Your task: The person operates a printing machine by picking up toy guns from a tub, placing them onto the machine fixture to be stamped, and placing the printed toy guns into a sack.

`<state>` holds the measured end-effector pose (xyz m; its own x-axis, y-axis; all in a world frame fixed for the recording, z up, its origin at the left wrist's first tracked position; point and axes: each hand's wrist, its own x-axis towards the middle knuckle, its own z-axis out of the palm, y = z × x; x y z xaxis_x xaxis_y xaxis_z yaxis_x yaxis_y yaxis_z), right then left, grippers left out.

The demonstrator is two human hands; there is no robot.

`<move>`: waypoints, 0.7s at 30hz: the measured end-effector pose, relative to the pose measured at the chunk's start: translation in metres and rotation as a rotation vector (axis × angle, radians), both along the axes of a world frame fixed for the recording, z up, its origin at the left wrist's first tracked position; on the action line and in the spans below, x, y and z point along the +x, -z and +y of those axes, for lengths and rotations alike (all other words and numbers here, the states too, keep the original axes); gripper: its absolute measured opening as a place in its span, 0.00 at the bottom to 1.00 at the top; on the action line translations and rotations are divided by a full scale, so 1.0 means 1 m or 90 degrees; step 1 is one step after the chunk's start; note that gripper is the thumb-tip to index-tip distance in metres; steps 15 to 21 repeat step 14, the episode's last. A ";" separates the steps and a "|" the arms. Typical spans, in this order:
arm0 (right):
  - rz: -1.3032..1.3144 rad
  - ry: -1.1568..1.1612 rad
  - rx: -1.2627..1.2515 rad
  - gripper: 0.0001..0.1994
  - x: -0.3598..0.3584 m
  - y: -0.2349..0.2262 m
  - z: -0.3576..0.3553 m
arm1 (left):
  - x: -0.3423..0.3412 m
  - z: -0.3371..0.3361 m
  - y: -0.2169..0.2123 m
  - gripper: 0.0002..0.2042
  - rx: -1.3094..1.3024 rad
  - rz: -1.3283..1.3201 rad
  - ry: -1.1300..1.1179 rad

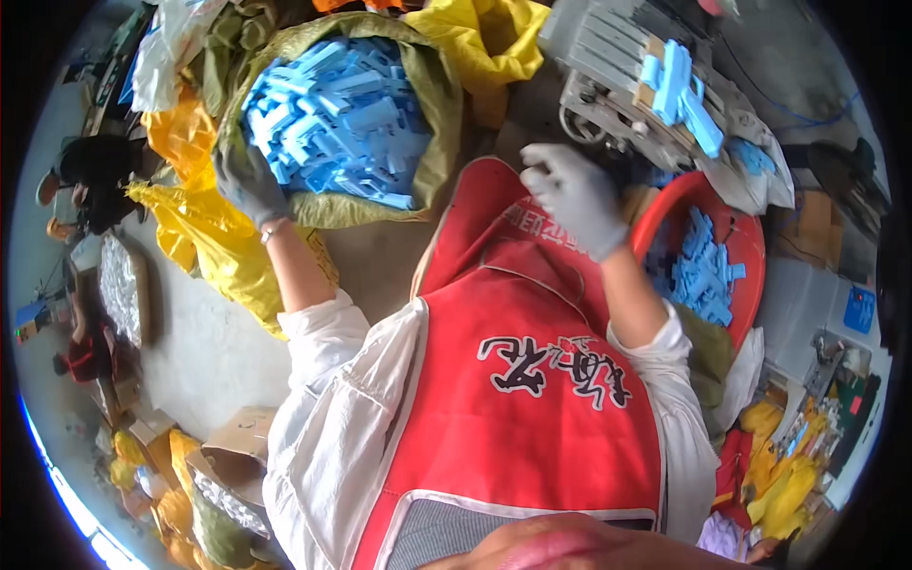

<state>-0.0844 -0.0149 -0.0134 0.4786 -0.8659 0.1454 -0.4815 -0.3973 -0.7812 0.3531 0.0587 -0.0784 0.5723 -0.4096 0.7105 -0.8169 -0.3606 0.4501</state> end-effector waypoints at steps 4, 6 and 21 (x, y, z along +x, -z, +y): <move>0.183 -0.015 0.121 0.33 0.067 0.115 -0.024 | 0.001 0.041 0.057 0.28 0.060 0.141 -0.230; 0.255 0.020 0.242 0.34 0.102 0.115 -0.034 | -0.001 0.053 0.090 0.33 -0.217 0.492 -0.140; -0.078 -0.007 0.260 0.21 0.135 0.114 -0.104 | 0.039 0.071 0.053 0.12 -0.321 0.631 0.087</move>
